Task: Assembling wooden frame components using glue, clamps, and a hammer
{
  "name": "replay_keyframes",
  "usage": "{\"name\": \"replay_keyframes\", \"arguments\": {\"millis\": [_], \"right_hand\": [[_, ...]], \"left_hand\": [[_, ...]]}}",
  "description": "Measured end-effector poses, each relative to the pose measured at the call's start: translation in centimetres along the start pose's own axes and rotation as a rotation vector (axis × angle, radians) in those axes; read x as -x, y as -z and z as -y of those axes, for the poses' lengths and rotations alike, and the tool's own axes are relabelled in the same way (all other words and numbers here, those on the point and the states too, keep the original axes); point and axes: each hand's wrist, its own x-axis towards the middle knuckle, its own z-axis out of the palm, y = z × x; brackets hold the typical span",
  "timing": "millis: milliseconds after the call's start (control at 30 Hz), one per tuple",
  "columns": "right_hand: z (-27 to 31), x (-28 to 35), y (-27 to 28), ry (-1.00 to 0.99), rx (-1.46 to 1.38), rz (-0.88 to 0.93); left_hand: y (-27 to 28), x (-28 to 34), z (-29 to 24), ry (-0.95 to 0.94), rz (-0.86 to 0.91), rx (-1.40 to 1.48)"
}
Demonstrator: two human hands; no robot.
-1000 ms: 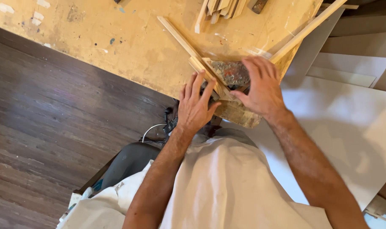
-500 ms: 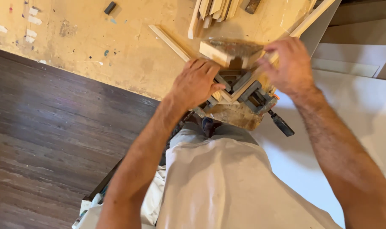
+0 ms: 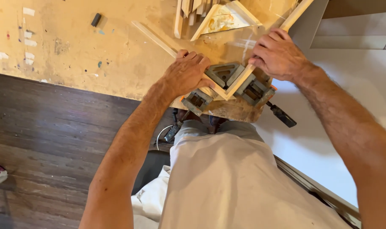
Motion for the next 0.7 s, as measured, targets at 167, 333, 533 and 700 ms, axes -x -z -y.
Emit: {"name": "replay_keyframes", "arguments": {"millis": [167,333,533,700], "right_hand": [[-1.7,0.5,7.0,-0.050,-0.070,-0.011],[-0.4,1.2,18.5,-0.069,-0.427,-0.156],[6.4,-2.8,23.4,-0.574,-0.618,0.251],[9.8,-5.2,23.1,-0.722,-0.691,0.469]], "left_hand": [[7.6,1.4,-1.6,-0.069,-0.136,0.161],[16.1,5.4,-5.3,0.046,-0.385,0.584],[16.4,8.7,-7.0,0.323,-0.508,1.055],[15.0,10.9,-5.5,0.414,-0.430,1.263]]}}
